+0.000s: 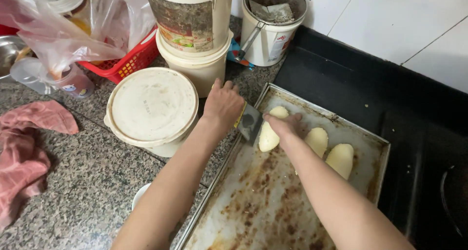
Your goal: The person uses chopsticks to flip and remove fried buns from a pan of hot oil, placing them on a wire rack. They then use a metal scraper to transfer raw dough pieces from a tray into the pan to fry.
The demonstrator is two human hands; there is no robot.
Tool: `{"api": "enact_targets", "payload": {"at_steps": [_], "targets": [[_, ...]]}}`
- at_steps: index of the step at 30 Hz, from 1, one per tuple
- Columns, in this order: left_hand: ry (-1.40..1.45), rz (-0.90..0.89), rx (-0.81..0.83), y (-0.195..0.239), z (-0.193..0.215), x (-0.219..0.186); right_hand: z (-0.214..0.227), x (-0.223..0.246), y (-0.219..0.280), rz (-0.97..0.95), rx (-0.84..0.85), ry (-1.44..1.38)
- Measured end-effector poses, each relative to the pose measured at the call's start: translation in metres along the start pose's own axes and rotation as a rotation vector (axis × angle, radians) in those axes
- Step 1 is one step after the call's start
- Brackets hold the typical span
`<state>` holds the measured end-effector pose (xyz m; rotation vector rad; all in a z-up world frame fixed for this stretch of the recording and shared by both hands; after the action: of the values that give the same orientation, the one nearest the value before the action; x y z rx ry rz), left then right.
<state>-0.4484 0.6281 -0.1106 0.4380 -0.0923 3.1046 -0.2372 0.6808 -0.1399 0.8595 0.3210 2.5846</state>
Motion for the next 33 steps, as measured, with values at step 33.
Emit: {"api": "enact_targets", "payload": {"at_steps": [33], "targets": [[0.112, -0.045, -0.232, -0.009, -0.042, -0.015, -0.011, -0.026, -0.008, -0.012, -0.058, -0.025]]}}
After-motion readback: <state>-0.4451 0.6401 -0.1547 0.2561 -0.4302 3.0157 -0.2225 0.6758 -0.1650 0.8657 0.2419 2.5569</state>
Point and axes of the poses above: each hand's wrist, its own y-axis away from the middle knuckle, its own z-axis out of the back of the hand, x = y × z, the point moved 4 cm from there along -y, towards the middle knuckle, and after that the axes turned 9 degrees about -x, right-handed, at the moved point
